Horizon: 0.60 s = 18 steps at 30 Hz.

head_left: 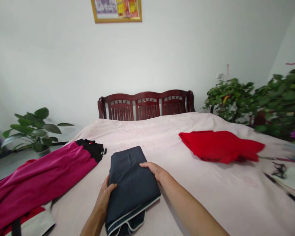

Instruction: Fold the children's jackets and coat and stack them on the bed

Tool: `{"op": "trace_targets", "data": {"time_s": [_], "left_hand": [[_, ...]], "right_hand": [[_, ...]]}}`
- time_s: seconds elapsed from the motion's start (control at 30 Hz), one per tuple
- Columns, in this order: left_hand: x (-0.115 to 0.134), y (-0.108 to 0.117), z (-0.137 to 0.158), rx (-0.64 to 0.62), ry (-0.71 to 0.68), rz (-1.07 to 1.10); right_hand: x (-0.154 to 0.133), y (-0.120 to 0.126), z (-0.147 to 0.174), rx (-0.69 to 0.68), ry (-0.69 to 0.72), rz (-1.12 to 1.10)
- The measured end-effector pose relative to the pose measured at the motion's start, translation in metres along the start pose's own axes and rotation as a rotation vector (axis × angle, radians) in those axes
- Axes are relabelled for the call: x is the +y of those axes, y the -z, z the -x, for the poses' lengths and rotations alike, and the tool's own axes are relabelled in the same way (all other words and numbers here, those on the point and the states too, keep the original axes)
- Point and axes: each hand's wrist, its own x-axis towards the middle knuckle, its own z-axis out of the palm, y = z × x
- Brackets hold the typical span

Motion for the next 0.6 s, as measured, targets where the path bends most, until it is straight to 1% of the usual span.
{"op": "trace_targets", "data": {"time_s": [0.07, 0.17, 0.3, 0.37, 0.43, 0.5, 0.6], "left_hand": [[-0.001, 0.002, 0.001, -0.048, 0.003, 0.016], [-0.002, 0.002, 0.004, -0.129, 0.003, 0.062], [-0.005, -0.003, 0.004, -0.183, 0.066, 0.116], [-0.006, -0.006, 0.002, -0.155, 0.060, 0.129], [-0.008, -0.007, -0.001, -0.109, 0.056, 0.147], [-0.011, -0.007, -0.003, -0.078, 0.063, 0.157], [-0.014, -0.007, -0.007, -0.092, 0.068, 0.141]], "right_hand": [[0.005, -0.004, 0.008, -0.005, -0.002, -0.049], [0.012, -0.005, 0.021, -0.012, 0.062, -0.178], [0.014, 0.005, 0.048, 0.051, 0.247, -0.290], [0.007, 0.018, 0.067, 0.112, 0.362, -0.329], [-0.005, 0.034, 0.090, 0.195, 0.456, -0.343], [-0.023, 0.055, 0.114, 0.318, 0.566, -0.341], [-0.055, 0.094, 0.146, 0.522, 0.789, -0.338]]}}
